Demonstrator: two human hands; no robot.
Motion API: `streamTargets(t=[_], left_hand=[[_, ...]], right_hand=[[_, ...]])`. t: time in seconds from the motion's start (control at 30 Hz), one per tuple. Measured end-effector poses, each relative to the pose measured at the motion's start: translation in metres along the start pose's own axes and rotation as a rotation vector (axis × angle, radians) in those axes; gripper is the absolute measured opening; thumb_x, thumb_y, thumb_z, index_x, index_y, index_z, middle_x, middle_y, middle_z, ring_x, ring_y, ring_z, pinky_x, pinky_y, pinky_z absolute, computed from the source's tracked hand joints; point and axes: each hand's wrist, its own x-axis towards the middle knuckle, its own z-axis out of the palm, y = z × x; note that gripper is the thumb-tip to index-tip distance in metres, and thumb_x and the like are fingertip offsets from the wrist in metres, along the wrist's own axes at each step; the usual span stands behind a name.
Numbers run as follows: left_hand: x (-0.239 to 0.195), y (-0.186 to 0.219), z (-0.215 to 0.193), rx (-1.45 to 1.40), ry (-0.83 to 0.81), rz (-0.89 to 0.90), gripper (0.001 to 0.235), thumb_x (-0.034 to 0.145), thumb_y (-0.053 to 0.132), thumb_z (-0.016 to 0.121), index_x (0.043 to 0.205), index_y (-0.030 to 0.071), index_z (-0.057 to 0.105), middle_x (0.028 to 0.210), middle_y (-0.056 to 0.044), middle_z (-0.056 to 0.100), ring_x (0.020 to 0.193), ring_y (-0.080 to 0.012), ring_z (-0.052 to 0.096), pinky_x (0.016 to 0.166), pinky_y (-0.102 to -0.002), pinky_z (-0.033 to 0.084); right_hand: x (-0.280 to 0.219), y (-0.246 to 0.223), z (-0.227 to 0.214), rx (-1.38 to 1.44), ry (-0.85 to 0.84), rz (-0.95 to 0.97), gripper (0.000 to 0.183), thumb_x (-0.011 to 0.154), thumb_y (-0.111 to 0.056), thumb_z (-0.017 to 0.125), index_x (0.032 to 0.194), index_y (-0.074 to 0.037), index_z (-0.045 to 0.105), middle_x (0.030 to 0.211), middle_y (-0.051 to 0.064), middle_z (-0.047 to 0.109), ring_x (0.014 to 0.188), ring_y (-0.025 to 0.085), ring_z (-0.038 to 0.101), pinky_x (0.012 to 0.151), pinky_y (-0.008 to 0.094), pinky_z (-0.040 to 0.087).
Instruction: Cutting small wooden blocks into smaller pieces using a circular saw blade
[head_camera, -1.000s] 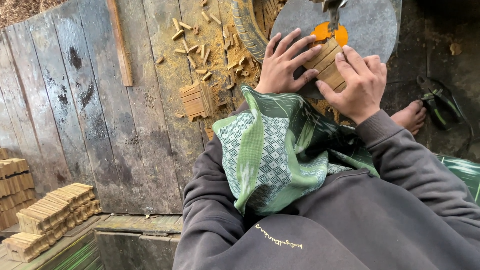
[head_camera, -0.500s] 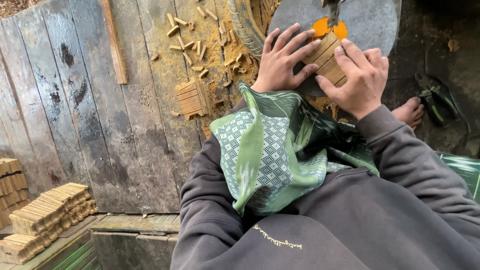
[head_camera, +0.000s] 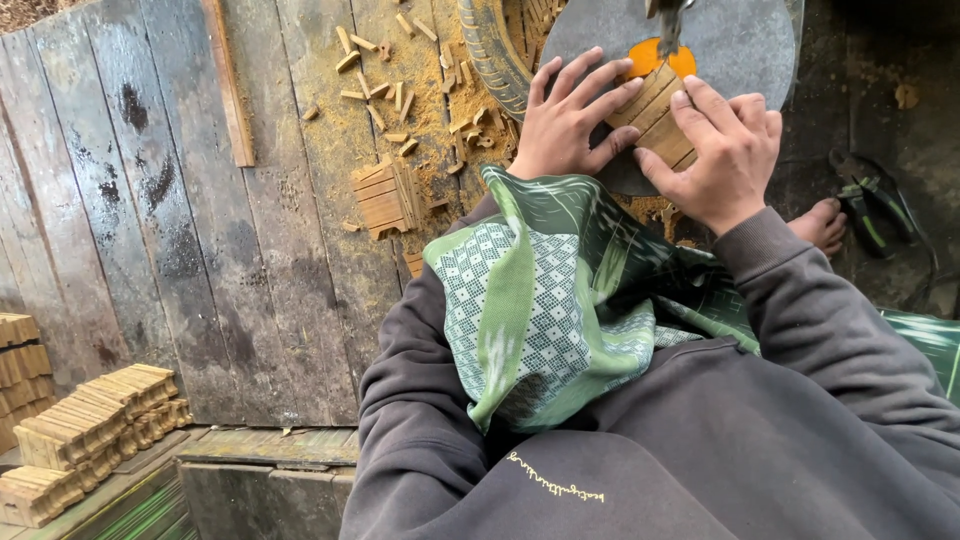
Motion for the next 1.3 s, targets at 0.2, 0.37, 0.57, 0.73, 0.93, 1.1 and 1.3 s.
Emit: streamTargets(t=[0.2,0.37,0.57,0.73,0.93,1.1,1.3], left_hand=[[0.0,0.0,-0.003,0.013,-0.062,0.0,0.05,0.1,0.063,0.057,0.139,0.032,0.065,0.149,0.009,0.056,0.145,-0.0219,0.043,0.122,-0.048,0.022],[0.001,-0.005,-0.003,0.004,-0.108,0.02,0.047,0.096,0.043,0.059,0.142,0.034,0.062,0.152,0.01,0.053,0.147,-0.0222,0.04,0.122,-0.049,0.022],[0.013,-0.022,0.006,-0.125,-0.143,0.071,0.045,0.093,0.055,0.068,0.133,0.034,0.069,0.143,0.007,0.058,0.142,-0.0239,0.042,0.117,-0.052,0.025],[0.023,-0.023,0.0,0.128,-0.355,0.076,0.094,0.096,0.086,0.078,0.163,0.041,0.03,0.168,-0.001,0.026,0.153,-0.0231,0.036,0.118,-0.046,0.032],[0.022,-0.008,0.003,0.046,-0.214,-0.034,0.085,0.085,0.092,0.07,0.149,0.038,0.053,0.157,0.005,0.044,0.15,-0.0196,0.036,0.12,-0.046,0.029],[0.027,0.004,-0.004,0.07,-0.27,-0.112,0.083,0.08,0.092,0.069,0.143,0.039,0.058,0.156,0.006,0.042,0.15,-0.0197,0.032,0.121,-0.062,0.018],[0.028,0.007,-0.005,0.145,-0.363,-0.15,0.085,0.084,0.094,0.064,0.15,0.041,0.051,0.161,0.008,0.032,0.153,-0.0177,0.021,0.118,-0.08,0.012]], right_hand=[[-0.003,0.008,0.002,0.006,-0.025,-0.015,0.058,0.088,-0.062,0.078,0.121,-0.014,0.085,0.137,0.0,0.076,0.103,0.023,0.058,0.085,0.035,0.038],[-0.002,0.022,0.005,0.028,-0.059,-0.052,0.059,0.086,-0.062,0.081,0.122,-0.016,0.084,0.139,-0.003,0.076,0.105,0.021,0.055,0.087,0.036,0.036],[0.001,0.046,0.011,0.11,-0.119,-0.084,0.058,0.086,-0.06,0.08,0.125,-0.018,0.085,0.142,-0.003,0.076,0.111,0.02,0.052,0.092,0.036,0.034],[0.005,0.064,0.017,0.147,-0.183,-0.111,0.061,0.082,-0.056,0.077,0.133,-0.023,0.084,0.148,-0.008,0.074,0.118,0.022,0.046,0.095,0.038,0.03],[0.017,0.064,0.005,0.233,-0.241,-0.114,0.069,0.09,-0.064,0.077,0.141,-0.017,0.081,0.156,-0.001,0.068,0.13,0.025,0.045,0.101,0.04,0.022],[0.016,0.067,0.013,0.178,-0.221,-0.102,0.065,0.092,-0.068,0.077,0.137,-0.022,0.083,0.157,-0.002,0.069,0.137,0.024,0.045,0.101,0.042,0.022],[0.016,0.07,0.016,0.176,-0.227,-0.099,0.064,0.094,-0.069,0.076,0.138,-0.023,0.083,0.157,-0.001,0.071,0.14,0.023,0.046,0.103,0.043,0.02]])
